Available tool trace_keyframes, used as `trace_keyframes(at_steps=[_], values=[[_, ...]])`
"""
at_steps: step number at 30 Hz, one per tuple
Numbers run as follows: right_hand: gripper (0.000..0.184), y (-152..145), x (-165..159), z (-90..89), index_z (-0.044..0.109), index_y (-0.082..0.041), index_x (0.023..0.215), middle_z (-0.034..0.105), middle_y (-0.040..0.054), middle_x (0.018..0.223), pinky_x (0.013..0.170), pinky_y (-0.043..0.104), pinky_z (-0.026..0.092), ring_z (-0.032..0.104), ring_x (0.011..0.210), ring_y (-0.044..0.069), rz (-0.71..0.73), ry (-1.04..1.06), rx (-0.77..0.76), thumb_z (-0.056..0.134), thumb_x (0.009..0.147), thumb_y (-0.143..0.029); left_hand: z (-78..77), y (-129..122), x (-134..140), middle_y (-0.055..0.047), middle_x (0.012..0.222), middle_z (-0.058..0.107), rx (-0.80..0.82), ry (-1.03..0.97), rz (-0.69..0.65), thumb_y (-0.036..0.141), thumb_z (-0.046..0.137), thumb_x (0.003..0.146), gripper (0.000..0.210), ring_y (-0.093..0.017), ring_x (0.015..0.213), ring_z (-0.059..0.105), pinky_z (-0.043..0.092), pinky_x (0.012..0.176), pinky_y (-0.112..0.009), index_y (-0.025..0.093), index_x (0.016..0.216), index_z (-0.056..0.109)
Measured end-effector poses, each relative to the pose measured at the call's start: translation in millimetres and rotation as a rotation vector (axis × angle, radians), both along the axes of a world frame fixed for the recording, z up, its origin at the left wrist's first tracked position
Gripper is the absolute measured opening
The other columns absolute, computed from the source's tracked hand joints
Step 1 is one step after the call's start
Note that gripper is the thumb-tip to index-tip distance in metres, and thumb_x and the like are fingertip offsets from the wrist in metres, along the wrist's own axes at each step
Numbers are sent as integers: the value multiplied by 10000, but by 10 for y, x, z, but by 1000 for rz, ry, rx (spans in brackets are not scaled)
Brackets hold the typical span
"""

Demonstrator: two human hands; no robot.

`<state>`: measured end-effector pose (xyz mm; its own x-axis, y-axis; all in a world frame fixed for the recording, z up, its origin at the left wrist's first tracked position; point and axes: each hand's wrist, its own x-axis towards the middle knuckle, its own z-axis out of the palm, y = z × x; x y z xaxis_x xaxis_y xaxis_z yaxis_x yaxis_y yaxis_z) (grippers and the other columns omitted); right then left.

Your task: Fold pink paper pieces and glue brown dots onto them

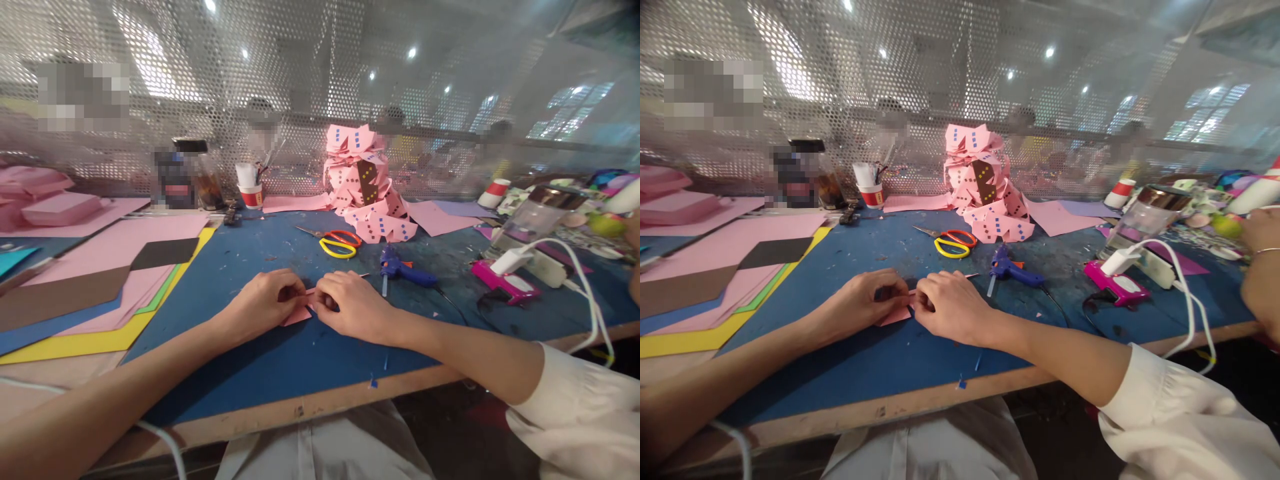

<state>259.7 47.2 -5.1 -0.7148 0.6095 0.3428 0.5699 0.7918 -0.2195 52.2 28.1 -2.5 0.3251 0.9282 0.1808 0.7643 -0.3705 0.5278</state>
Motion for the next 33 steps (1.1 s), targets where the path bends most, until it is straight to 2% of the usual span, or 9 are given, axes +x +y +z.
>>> trace_keyframes(at_steps=[14,20,25,33], values=[[97,-24,4,11,543,-185,795,608,8,809,711,294,298,496,745,148,-2,-18,0,554,886,-216,5,-6,27,20,715,617,6,4,23,262,590,803,97,-121,637,536,372,587,-228,186,764,637],[75,-23,16,16,549,-186,815,616,13,828,723,301,309,507,754,155,8,-11,-16,561,885,-209,31,3,45,16,698,627,-56,-2,48,303,586,800,129,-127,618,541,369,562,-227,186,796,641],[60,-11,27,4,553,-195,902,630,1,865,740,293,315,529,784,152,40,35,-50,597,862,-193,45,0,50,22,685,630,-102,-26,49,307,587,797,131,-128,611,545,365,551,-226,188,811,640],[111,-1,32,-8,609,-218,983,611,20,901,760,307,299,547,863,169,109,-38,71,516,929,-194,11,6,18,35,661,606,-103,-51,27,281,561,815,119,-119,600,524,364,551,-223,190,818,637]])
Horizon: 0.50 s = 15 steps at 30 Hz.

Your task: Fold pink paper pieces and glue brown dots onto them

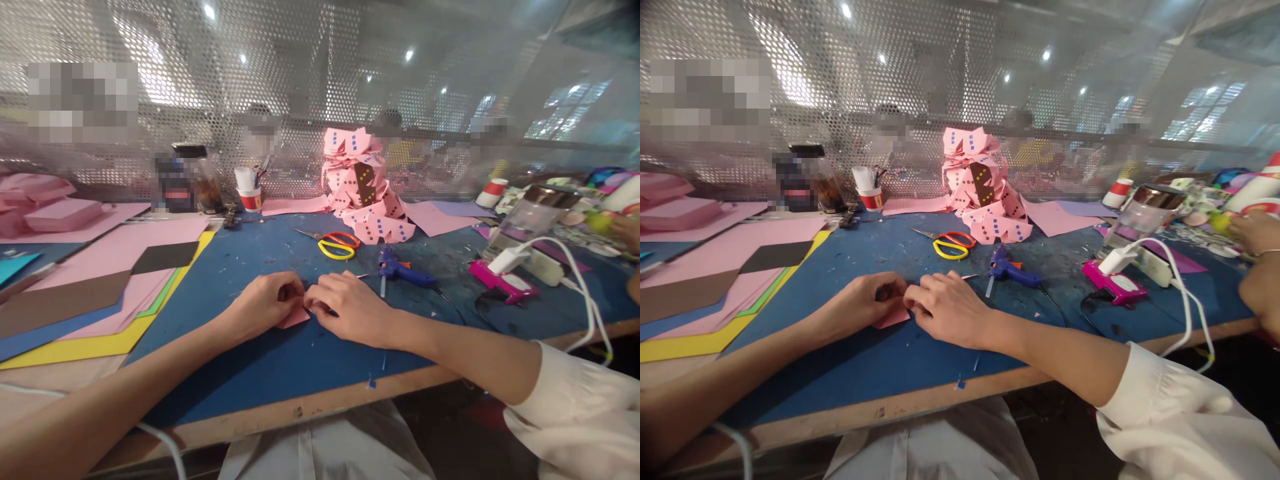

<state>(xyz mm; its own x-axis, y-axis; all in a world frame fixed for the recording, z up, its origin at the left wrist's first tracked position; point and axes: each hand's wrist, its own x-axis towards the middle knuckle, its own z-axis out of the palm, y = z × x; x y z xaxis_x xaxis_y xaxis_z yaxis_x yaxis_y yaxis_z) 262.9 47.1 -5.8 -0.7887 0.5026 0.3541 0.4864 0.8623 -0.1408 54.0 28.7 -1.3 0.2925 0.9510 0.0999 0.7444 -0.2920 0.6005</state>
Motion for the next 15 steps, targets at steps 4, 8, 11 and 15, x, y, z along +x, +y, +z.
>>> trace_keyframes(at_steps=[4,8,11,15], values=[[153,-7,1,4,627,-225,1016,601,28,891,755,313,294,545,865,174,8,-27,43,485,959,-220,14,-7,-9,28,670,621,1,2,-7,285,548,822,130,-126,608,540,373,562,-228,188,824,634],[165,-12,3,14,634,-216,1017,604,36,888,751,318,288,543,864,178,6,-38,65,477,968,-226,30,-14,-5,27,660,619,-1,2,-17,271,536,819,130,-126,598,543,377,559,-227,187,830,634],[172,-13,8,23,631,-220,1031,602,35,895,750,320,287,546,874,179,9,-49,80,470,973,-230,28,-13,1,29,650,614,5,1,-20,271,537,819,127,-123,588,536,376,552,-223,186,823,632],[178,-19,10,35,632,-218,1028,601,37,886,748,326,280,541,871,183,11,-69,112,462,977,-235,8,-5,0,28,645,617,22,1,-16,280,548,812,128,-121,583,532,370,545,-218,186,812,634]])
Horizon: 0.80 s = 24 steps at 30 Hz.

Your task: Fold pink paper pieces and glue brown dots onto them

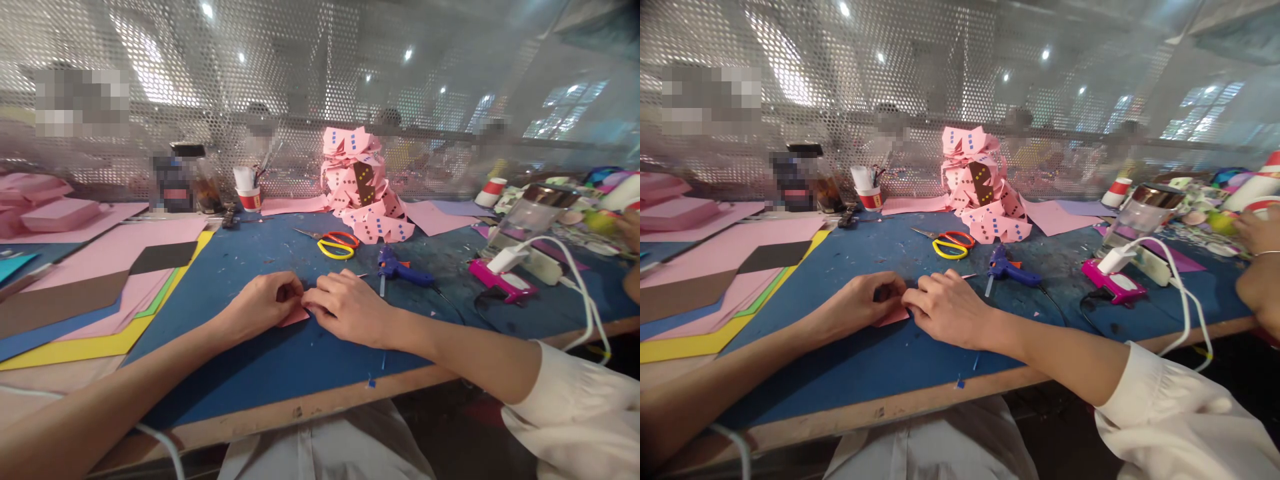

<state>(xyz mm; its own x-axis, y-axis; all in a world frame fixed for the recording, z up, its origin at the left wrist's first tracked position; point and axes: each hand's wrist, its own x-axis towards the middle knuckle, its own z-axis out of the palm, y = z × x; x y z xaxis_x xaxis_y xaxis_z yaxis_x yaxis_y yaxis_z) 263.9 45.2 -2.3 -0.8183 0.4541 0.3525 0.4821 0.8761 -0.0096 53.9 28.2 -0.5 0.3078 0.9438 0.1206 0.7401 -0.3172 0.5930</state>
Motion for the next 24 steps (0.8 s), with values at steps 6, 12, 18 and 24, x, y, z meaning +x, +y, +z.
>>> trace_keyframes(at_steps=[6,12,18,24], values=[[187,-2,-5,18,625,-216,1028,604,39,886,754,336,277,536,861,187,12,-35,42,446,985,-243,-17,9,2,23,668,626,18,5,13,289,560,805,131,-122,593,534,372,550,-216,182,810,636],[182,4,5,34,628,-214,1016,607,44,902,768,338,287,530,867,189,37,-62,57,449,985,-231,-12,8,-1,21,682,628,28,15,5,293,558,819,139,-125,610,536,379,565,-217,184,823,644],[166,4,39,52,625,-201,994,605,52,912,766,336,294,523,875,192,73,-69,63,461,973,-212,9,2,4,14,685,633,22,20,2,313,559,822,164,-130,610,531,377,562,-221,181,836,655],[178,-17,70,68,627,-194,997,616,68,954,786,346,304,526,889,202,80,-101,105,451,970,-209,17,-5,13,22,666,612,14,20,4,308,562,824,152,-127,600,516,363,558,-224,182,823,648]])
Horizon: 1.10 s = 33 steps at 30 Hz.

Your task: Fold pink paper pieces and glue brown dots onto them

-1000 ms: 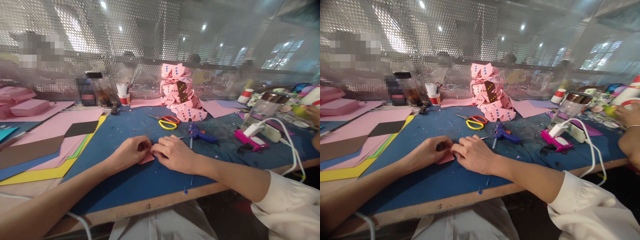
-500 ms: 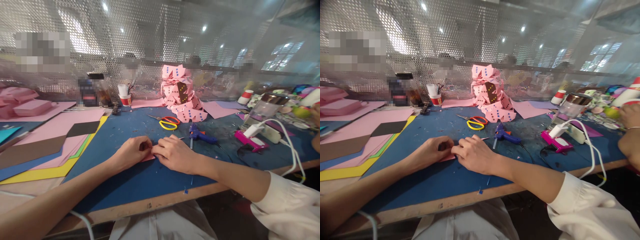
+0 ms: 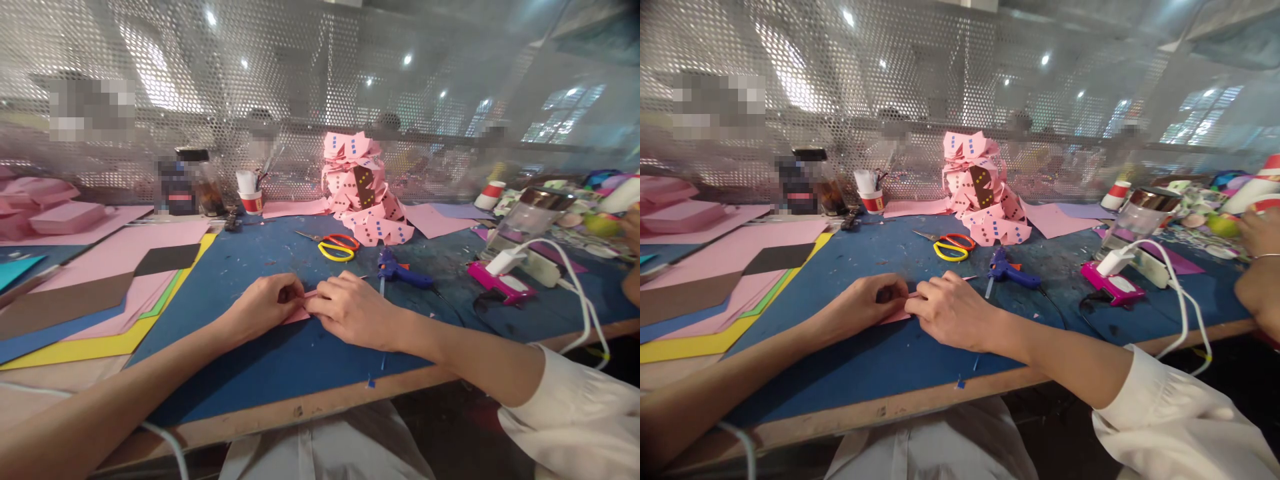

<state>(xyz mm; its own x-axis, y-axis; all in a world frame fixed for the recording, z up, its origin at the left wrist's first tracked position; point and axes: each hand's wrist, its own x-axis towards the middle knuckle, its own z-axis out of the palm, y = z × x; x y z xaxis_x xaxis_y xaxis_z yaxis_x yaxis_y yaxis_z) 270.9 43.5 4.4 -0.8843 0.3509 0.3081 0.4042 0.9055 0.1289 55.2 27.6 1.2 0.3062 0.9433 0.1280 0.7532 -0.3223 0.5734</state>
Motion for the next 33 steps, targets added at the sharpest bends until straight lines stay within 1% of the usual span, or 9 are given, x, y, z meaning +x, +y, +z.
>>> trace_keyframes(at_steps=[7,12,15,18,23,27,33], values=[[171,-24,50,55,638,-186,970,623,68,958,811,334,329,525,875,192,10,-1,-53,468,955,-202,-23,12,-14,26,669,596,-7,-8,-11,300,562,834,141,-122,599,507,357,557,-221,183,837,641],[159,-26,73,46,641,-197,952,624,52,937,829,329,343,533,875,186,16,40,-106,488,921,-170,-24,9,-15,23,676,602,-4,-14,-17,297,564,836,145,-122,602,516,360,560,-222,179,848,648],[181,-15,64,22,626,-188,1026,630,49,945,834,322,357,542,893,187,-4,93,-136,486,916,-156,-20,2,-14,24,674,601,-16,-13,-10,302,559,840,152,-124,605,516,362,563,-223,181,845,652],[208,3,55,3,630,-189,1062,626,54,942,828,323,364,545,895,193,-2,111,-128,484,918,-154,-35,1,-20,29,682,605,-16,-15,-6,296,561,838,141,-123,611,518,363,569,-223,188,847,650],[170,19,57,6,637,-197,953,610,36,907,808,317,369,534,860,182,9,88,-106,482,908,-144,-56,11,-23,37,672,592,-8,-20,3,275,574,826,118,-116,600,504,361,568,-221,190,844,653],[160,17,58,11,627,-194,928,614,33,908,820,313,371,531,861,178,8,82,-110,481,899,-135,-49,10,-20,37,678,590,1,-17,1,269,577,821,114,-118,607,504,362,572,-225,191,845,656],[189,26,64,-5,635,-197,988,614,42,916,815,316,368,526,860,183,19,90,-108,478,904,-137,-48,14,-29,38,688,600,-13,-21,-5,271,567,826,116,-120,618,510,366,577,-227,198,849,654]])
